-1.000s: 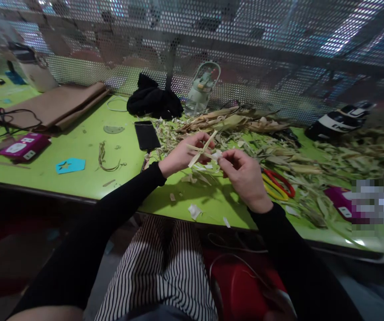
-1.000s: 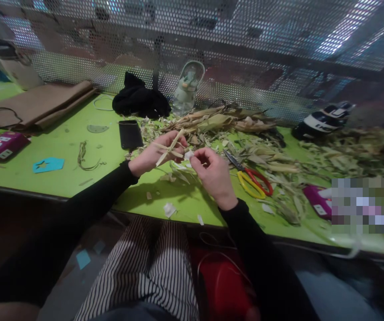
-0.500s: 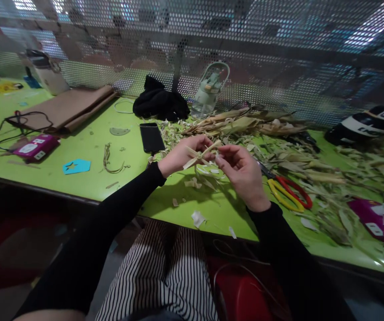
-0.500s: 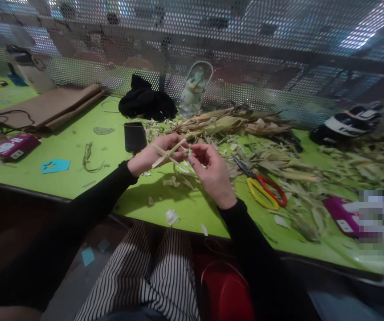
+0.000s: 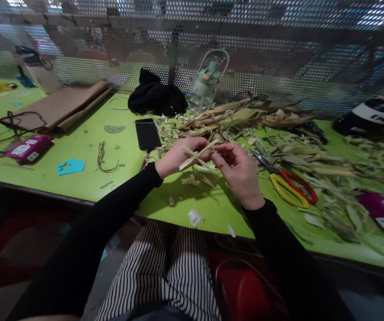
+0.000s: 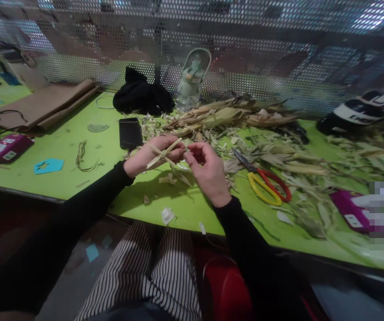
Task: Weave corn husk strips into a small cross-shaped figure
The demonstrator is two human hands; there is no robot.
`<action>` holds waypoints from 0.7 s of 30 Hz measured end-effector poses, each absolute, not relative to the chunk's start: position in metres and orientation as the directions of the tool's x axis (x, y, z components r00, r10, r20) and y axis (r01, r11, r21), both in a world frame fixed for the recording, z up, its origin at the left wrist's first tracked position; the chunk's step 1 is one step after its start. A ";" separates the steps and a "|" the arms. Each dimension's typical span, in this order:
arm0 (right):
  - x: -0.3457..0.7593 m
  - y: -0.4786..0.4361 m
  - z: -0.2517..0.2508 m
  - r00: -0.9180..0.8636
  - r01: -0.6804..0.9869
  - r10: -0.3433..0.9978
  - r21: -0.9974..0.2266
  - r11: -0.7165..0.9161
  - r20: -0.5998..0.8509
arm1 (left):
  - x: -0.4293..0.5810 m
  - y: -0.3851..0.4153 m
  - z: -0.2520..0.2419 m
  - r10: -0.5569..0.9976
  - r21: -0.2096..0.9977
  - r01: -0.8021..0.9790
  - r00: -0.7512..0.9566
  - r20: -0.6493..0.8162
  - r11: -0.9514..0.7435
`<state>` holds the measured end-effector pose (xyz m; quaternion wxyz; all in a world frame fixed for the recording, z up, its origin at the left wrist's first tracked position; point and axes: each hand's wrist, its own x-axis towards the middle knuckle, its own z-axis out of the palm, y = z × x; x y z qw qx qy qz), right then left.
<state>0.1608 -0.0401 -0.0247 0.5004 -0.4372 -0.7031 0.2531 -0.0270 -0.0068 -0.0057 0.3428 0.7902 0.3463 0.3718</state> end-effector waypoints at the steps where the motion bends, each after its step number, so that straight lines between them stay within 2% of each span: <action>1: 0.160 -0.040 -0.025 -0.114 0.361 0.871 -0.797 0.484 0.478 | -0.027 -0.007 -0.006 0.802 0.811 0.279 0.491 0.340 -0.514; 5: 0.159 -0.041 -0.025 -0.060 0.360 0.866 -0.798 0.483 0.497 | -0.028 -0.007 -0.005 0.777 0.856 0.191 0.546 0.314 -0.480; 9: 0.159 -0.043 -0.022 -0.072 0.312 0.871 -0.818 0.483 0.486 | -0.028 -0.009 -0.001 0.781 0.926 0.067 0.562 0.273 -0.372; 12: 0.159 -0.045 -0.020 -0.077 0.289 0.872 -0.827 0.483 0.483 | -0.027 -0.013 0.004 0.816 0.944 0.097 0.535 0.217 -0.315; 14: 0.160 -0.045 -0.021 -0.087 0.316 0.880 -0.825 0.468 0.466 | -0.028 -0.015 0.006 0.835 0.940 0.179 0.527 0.157 -0.290; 17: 0.160 -0.043 -0.024 -0.130 0.421 0.908 -0.807 0.414 0.398 | -0.030 -0.012 0.003 0.831 0.860 0.357 0.541 0.128 -0.365; 21: 0.160 -0.039 -0.026 -0.088 0.454 0.923 -0.810 0.372 0.374 | -0.035 -0.005 -0.001 0.766 0.619 0.508 0.589 0.257 -0.599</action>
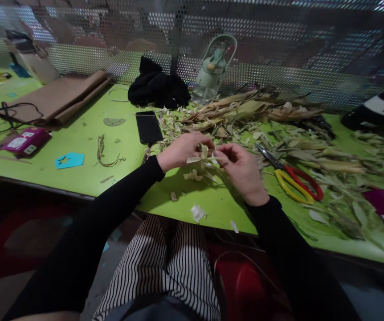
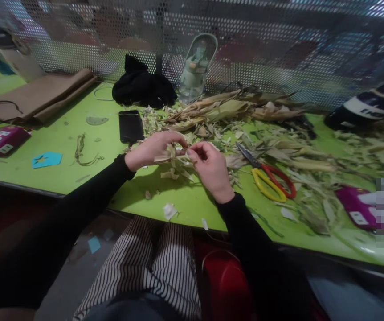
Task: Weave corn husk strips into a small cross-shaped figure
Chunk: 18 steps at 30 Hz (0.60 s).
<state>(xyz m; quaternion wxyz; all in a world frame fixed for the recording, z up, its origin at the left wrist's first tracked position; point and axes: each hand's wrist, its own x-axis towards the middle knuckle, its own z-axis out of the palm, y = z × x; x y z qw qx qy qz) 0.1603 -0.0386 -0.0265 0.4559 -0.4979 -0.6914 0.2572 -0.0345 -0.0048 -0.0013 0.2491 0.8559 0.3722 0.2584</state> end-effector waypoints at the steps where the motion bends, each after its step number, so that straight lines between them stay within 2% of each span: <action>1: 0.160 -0.038 -0.026 -0.058 0.443 0.920 -0.816 0.372 0.388 | -0.036 -0.004 -0.001 0.754 0.583 0.523 0.602 0.264 -0.622; 4: 0.159 -0.038 -0.024 0.034 0.408 0.905 -0.833 0.375 0.424 | -0.042 -0.004 0.003 0.775 0.519 0.595 0.578 0.255 -0.614; 6: 0.157 -0.039 -0.023 0.075 0.373 0.899 -0.848 0.376 0.431 | -0.043 -0.006 0.007 0.795 0.517 0.611 0.530 0.296 -0.600; 10: 0.152 -0.043 -0.020 0.079 0.286 0.909 -0.883 0.373 0.409 | -0.035 -0.011 0.010 0.755 0.719 0.356 0.553 0.353 -0.597; 18: 0.154 -0.049 -0.016 -0.002 0.316 0.890 -0.844 0.433 0.456 | -0.029 -0.018 0.014 0.827 0.893 0.179 0.484 0.286 -0.413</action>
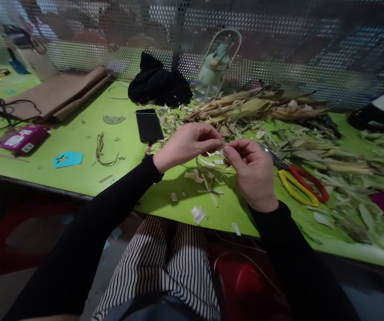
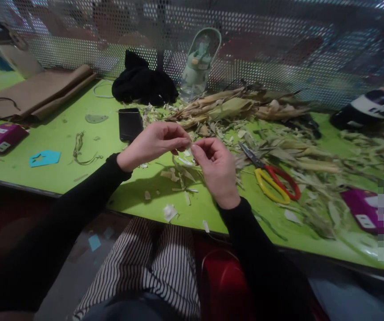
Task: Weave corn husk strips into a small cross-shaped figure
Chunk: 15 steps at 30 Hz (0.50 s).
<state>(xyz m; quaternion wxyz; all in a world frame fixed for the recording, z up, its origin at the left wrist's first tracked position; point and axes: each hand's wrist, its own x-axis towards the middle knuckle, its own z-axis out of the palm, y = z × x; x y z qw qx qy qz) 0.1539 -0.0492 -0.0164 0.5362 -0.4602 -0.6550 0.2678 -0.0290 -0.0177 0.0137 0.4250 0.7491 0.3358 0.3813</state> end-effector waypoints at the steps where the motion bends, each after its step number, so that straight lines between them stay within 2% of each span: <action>1: 0.155 -0.050 -0.017 -0.005 0.321 0.889 -0.841 0.436 0.459 | -0.030 -0.018 0.015 0.828 0.898 0.172 0.485 0.281 -0.405; 9: 0.157 -0.052 -0.020 -0.066 0.382 0.847 -0.771 0.510 0.528 | -0.028 -0.024 0.015 0.805 0.806 0.361 0.549 0.224 -0.470; 15: 0.160 -0.053 -0.017 -0.148 0.417 0.838 -0.735 0.535 0.525 | -0.031 -0.024 0.016 0.808 0.914 0.216 0.564 0.170 -0.343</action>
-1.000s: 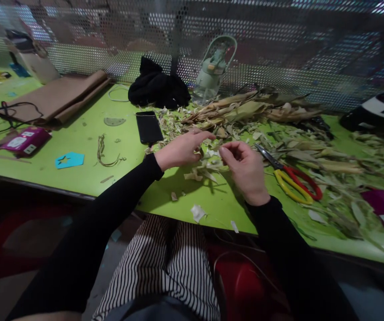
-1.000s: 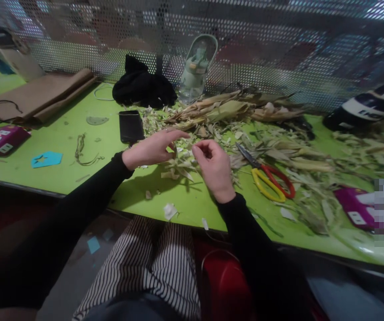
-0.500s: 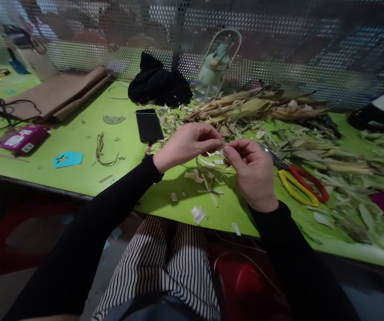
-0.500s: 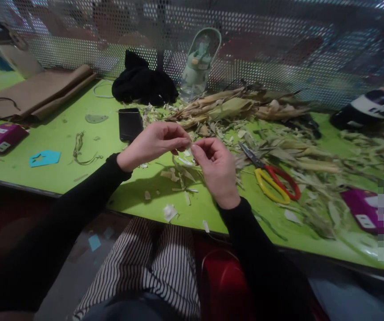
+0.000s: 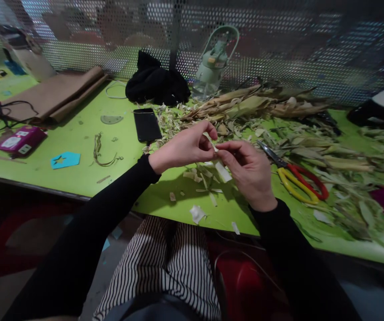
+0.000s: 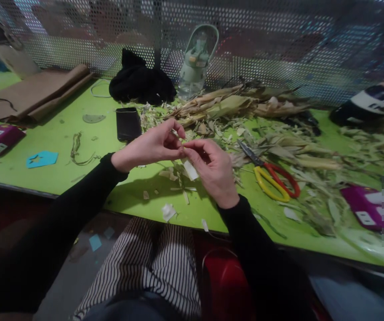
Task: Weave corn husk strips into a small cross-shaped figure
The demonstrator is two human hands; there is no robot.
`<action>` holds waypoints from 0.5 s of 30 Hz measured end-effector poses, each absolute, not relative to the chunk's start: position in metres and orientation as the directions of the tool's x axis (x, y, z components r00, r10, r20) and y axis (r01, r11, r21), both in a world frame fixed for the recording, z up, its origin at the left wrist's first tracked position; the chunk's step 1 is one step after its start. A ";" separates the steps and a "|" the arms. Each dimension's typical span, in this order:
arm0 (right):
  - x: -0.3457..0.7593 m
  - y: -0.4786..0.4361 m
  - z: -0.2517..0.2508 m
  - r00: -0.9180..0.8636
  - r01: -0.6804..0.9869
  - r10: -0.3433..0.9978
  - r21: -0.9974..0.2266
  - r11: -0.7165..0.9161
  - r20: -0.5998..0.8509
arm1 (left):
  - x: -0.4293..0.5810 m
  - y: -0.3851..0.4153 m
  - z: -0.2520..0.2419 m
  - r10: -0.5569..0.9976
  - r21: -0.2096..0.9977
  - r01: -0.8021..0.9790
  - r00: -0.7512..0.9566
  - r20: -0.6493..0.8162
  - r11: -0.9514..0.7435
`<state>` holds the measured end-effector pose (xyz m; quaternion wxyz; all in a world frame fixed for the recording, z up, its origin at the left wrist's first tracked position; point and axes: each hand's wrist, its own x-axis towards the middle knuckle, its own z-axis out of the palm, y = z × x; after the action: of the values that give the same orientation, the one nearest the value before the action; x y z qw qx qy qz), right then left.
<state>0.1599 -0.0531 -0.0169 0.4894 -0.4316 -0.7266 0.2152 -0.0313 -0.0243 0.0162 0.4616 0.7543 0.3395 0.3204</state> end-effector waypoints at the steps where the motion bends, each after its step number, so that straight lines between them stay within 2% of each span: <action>1: 0.161 -0.053 -0.016 -0.177 0.427 0.828 -0.716 0.552 0.533 | -0.032 -0.024 0.017 0.800 0.929 0.196 0.582 0.148 -0.314; 6: 0.162 -0.054 -0.013 -0.244 0.440 0.830 -0.706 0.555 0.501 | -0.034 -0.025 0.021 0.773 0.962 0.149 0.628 0.088 -0.230; 11: 0.160 -0.054 -0.018 -0.127 0.391 0.853 -0.765 0.512 0.506 | -0.030 -0.024 0.020 0.777 0.981 0.113 0.628 0.051 -0.156; 15: 0.160 -0.055 -0.020 -0.039 0.428 0.825 -0.737 0.524 0.564 | -0.029 -0.026 0.023 0.779 0.991 0.093 0.627 0.017 -0.097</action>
<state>0.1603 -0.0545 -0.0200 0.5270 -0.4501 -0.6958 0.1883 -0.0295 -0.0259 0.0234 0.5910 0.6815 0.3197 0.2901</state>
